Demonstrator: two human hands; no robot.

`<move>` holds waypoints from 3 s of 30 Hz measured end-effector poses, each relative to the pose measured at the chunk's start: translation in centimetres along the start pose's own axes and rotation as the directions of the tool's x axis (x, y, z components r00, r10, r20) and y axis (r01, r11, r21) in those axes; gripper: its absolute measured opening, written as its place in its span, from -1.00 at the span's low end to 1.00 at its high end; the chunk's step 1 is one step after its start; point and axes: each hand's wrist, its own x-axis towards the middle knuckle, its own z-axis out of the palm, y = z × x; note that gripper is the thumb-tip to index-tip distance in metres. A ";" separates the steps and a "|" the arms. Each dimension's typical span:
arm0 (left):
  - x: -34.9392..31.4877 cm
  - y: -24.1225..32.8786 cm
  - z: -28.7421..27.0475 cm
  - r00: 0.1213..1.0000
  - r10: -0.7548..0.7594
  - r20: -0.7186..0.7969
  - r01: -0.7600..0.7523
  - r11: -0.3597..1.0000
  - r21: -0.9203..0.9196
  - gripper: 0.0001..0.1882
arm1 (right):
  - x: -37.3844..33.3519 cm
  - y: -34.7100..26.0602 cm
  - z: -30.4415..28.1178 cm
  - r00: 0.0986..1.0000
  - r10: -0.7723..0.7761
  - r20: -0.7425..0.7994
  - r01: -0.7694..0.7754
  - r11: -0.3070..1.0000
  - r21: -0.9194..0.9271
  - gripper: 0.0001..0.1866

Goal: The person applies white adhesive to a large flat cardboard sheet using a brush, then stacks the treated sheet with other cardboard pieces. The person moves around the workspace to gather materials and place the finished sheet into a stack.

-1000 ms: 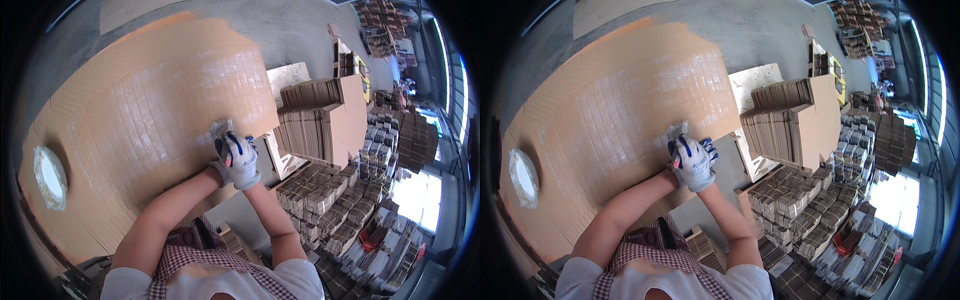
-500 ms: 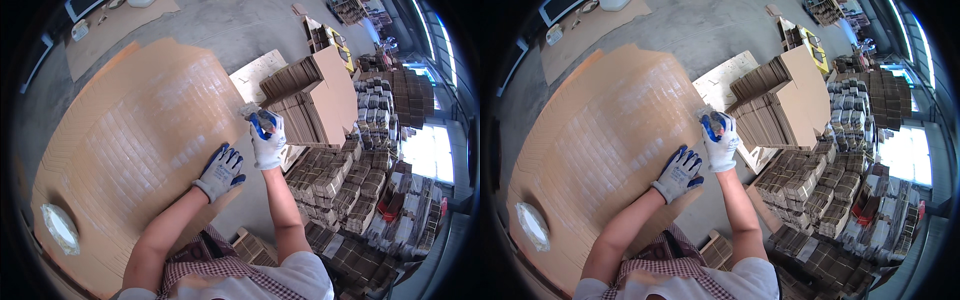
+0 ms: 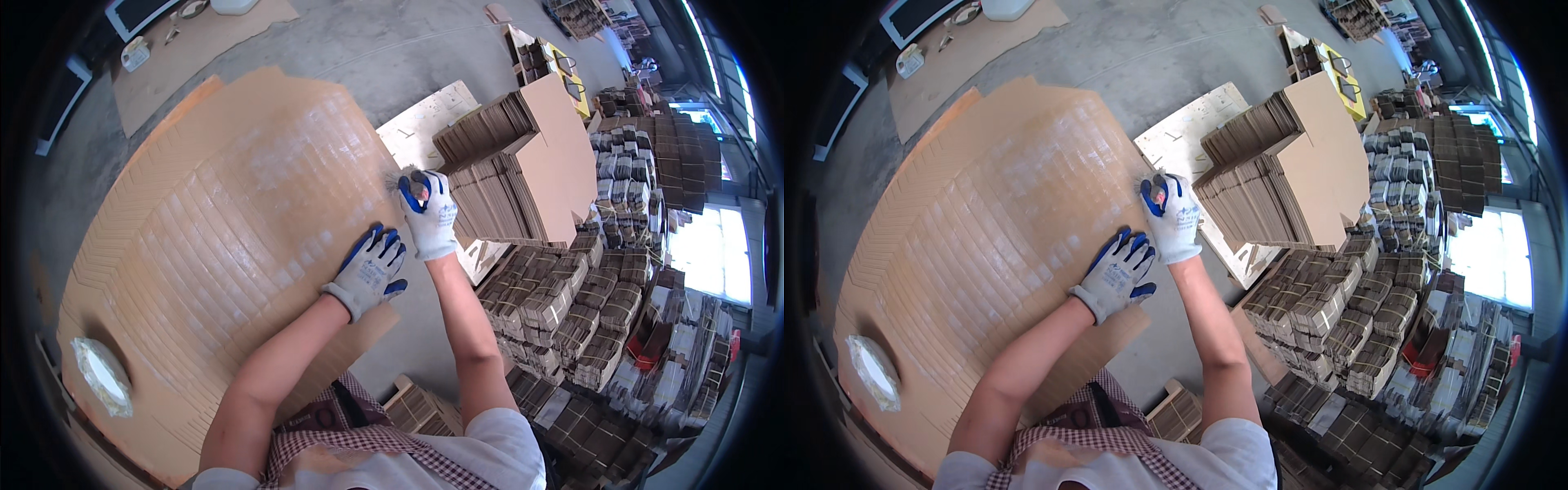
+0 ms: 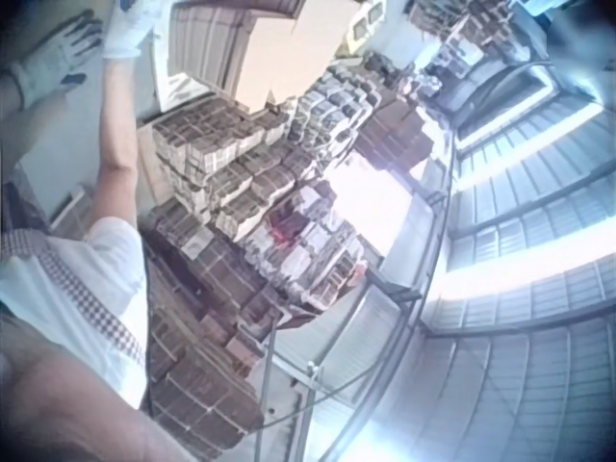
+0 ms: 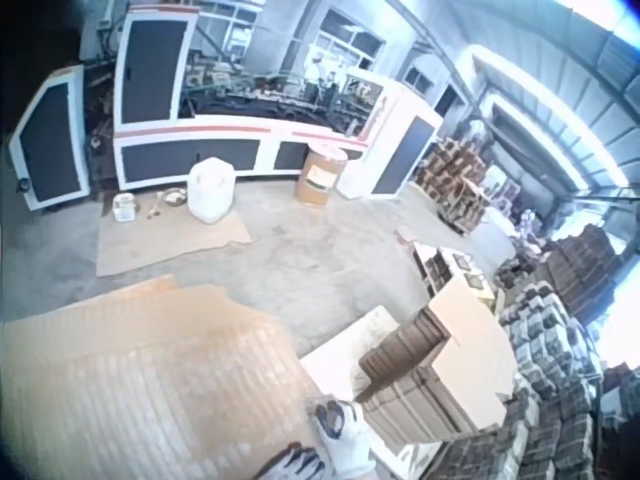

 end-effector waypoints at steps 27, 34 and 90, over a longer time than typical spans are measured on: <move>0.0 -0.2 -0.5 0.998 -0.023 -0.061 0.013 0.988 -0.155 -0.34 | 0.0 -5.7 -0.3 0.926 -0.120 0.359 -0.015 0.936 0.352 -0.67; 0.3 0.1 -0.6 0.999 -0.028 -0.026 0.025 0.994 -0.102 -0.40 | 0.4 -5.4 -0.3 0.808 -0.390 0.441 0.456 0.889 -0.049 -0.55; -21.7 4.4 -8.5 0.887 -0.063 -0.458 -0.124 0.922 -0.367 -0.37 | -4.1 -22.5 -2.2 0.934 0.266 0.239 -0.343 0.477 0.809 -0.74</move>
